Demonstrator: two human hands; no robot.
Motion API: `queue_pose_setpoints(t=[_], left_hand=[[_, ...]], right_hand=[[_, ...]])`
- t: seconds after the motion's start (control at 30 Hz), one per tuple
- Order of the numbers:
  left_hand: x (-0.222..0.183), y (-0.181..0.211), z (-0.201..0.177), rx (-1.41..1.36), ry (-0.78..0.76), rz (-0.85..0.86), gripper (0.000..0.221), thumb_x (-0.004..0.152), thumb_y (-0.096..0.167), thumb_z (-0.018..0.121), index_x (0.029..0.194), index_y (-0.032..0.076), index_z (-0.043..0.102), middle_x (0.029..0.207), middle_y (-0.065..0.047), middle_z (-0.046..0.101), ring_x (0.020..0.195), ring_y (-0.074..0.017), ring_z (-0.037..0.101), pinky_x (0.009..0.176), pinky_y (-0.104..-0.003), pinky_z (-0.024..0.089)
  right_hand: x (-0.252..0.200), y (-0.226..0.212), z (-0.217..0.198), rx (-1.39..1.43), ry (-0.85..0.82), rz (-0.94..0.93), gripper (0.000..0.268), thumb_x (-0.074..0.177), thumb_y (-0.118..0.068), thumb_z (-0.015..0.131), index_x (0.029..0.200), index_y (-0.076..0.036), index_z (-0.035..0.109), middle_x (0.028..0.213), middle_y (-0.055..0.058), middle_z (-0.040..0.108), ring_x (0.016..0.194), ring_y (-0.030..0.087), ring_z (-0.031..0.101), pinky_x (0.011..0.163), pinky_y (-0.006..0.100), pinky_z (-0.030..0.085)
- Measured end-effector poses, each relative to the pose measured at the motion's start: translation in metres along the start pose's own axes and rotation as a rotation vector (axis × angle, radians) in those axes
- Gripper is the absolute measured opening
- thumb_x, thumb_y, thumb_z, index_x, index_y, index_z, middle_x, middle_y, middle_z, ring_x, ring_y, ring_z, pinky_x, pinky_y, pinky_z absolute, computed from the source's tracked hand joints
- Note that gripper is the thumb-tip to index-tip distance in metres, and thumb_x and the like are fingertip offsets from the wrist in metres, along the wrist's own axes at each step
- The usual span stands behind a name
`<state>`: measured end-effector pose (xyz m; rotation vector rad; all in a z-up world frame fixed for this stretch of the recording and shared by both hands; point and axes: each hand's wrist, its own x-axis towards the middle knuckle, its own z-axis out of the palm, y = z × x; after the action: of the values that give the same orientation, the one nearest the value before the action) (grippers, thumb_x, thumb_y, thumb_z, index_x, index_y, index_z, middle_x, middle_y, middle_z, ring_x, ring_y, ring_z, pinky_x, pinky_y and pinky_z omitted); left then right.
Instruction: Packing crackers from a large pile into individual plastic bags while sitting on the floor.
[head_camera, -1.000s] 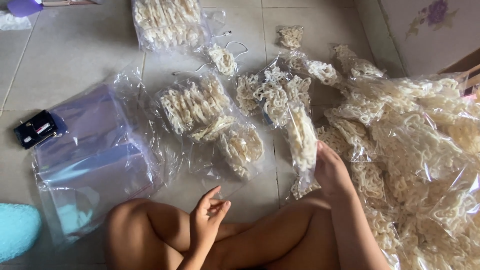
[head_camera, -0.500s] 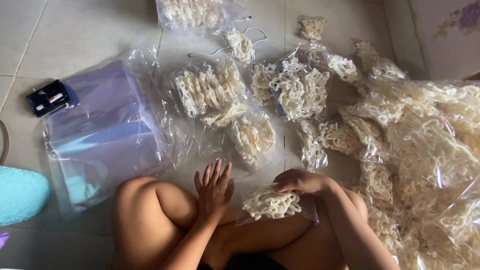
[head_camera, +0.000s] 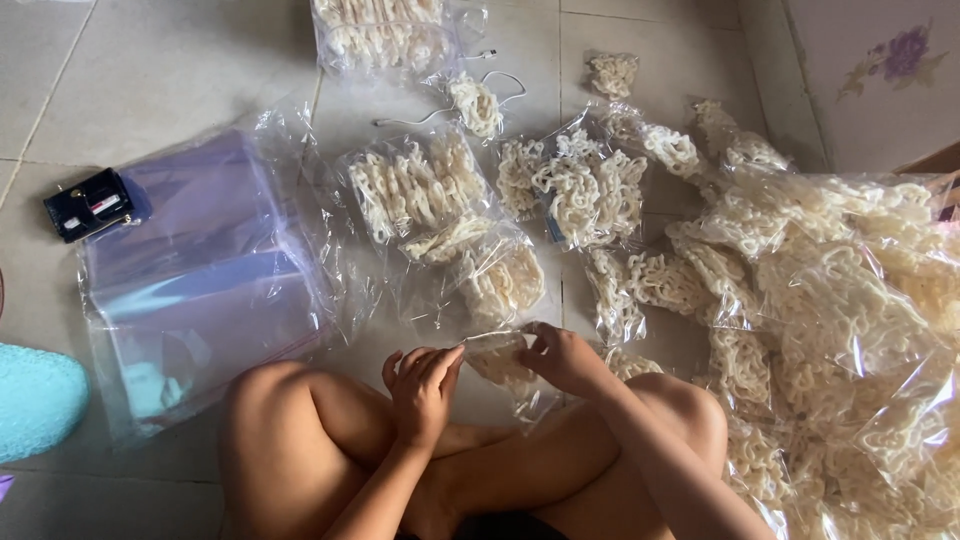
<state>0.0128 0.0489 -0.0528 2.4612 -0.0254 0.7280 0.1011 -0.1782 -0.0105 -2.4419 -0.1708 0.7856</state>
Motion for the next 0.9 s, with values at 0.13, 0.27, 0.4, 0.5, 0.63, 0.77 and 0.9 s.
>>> queue_pose_setpoints(t=[0.13, 0.27, 0.4, 0.5, 0.63, 0.77, 0.9], left_hand=[[0.001, 0.004, -0.004, -0.012, 0.039, 0.035, 0.034, 0.082, 0.012, 0.082, 0.113, 0.021, 0.071, 0.093, 0.007, 0.073, 0.098, -0.0126, 0.067, 0.11, -0.043, 0.032], [0.006, 0.01, -0.014, -0.013, 0.018, 0.066, 0.028, 0.085, 0.014, 0.079, 0.111, 0.02, 0.072, 0.093, 0.007, 0.074, 0.096, -0.0129, 0.067, 0.108, -0.041, 0.034], [0.007, 0.011, -0.02, -0.042, 0.015, 0.061, 0.024, 0.085, 0.013, 0.078, 0.108, 0.019, 0.071, 0.091, 0.008, 0.074, 0.088, -0.0116, 0.066, 0.107, -0.04, 0.035], [0.012, 0.014, -0.023, -0.064, 0.006, 0.069, 0.023, 0.086, 0.013, 0.077, 0.108, 0.017, 0.071, 0.091, 0.007, 0.075, 0.086, -0.0121, 0.066, 0.105, -0.039, 0.038], [0.011, 0.013, -0.024, -0.115, -0.027, 0.064, 0.033, 0.082, 0.019, 0.08, 0.114, 0.017, 0.071, 0.084, 0.007, 0.069, 0.083, -0.0123, 0.064, 0.103, -0.039, 0.038], [0.01, -0.01, -0.001, -0.385, -0.034, -0.236, 0.048, 0.089, 0.027, 0.073, 0.13, 0.004, 0.063, 0.126, -0.011, 0.071, 0.111, -0.0274, 0.068, 0.094, -0.038, 0.052], [0.007, -0.037, 0.031, -0.894, -0.324, -1.19, 0.073, 0.101, 0.057, 0.053, 0.138, -0.005, 0.04, 0.122, -0.027, 0.045, 0.108, -0.0408, 0.046, 0.089, -0.049, 0.038]], right_hand=[[0.001, -0.019, 0.045, 0.097, 0.198, -0.018, 0.034, 0.088, -0.028, 0.067, 0.114, -0.006, 0.063, 0.097, 0.006, 0.078, 0.069, 0.021, 0.072, 0.066, 0.035, 0.058], [-0.008, -0.062, 0.054, -0.014, 0.192, -0.101, 0.075, 0.089, -0.014, 0.055, 0.158, -0.022, 0.028, 0.135, 0.021, 0.064, 0.114, 0.04, 0.068, 0.09, 0.05, 0.057], [0.017, -0.035, 0.09, -0.617, 0.572, -0.423, 0.038, 0.087, -0.018, 0.061, 0.125, -0.018, 0.059, 0.106, 0.014, 0.063, 0.067, 0.027, 0.064, 0.058, 0.04, 0.053], [0.021, -0.033, 0.092, -0.826, 0.669, -0.478, 0.033, 0.081, -0.019, 0.065, 0.111, -0.008, 0.071, 0.108, 0.016, 0.062, 0.073, 0.025, 0.058, 0.073, 0.039, 0.043], [0.027, -0.04, 0.093, -1.132, 0.601, -0.381, 0.008, 0.078, -0.016, 0.062, 0.077, -0.01, 0.068, 0.099, 0.015, 0.054, 0.074, 0.023, 0.049, 0.074, 0.037, 0.036], [0.028, -0.04, 0.094, -1.034, 0.727, -0.389, 0.074, 0.081, -0.015, 0.063, 0.153, -0.014, 0.046, 0.124, 0.016, 0.056, 0.079, 0.023, 0.057, 0.079, 0.036, 0.039], [0.033, -0.042, 0.096, -0.92, 0.847, -0.512, 0.036, 0.081, -0.006, 0.064, 0.114, -0.016, 0.073, 0.119, 0.022, 0.061, 0.073, 0.033, 0.055, 0.073, 0.05, 0.036]])
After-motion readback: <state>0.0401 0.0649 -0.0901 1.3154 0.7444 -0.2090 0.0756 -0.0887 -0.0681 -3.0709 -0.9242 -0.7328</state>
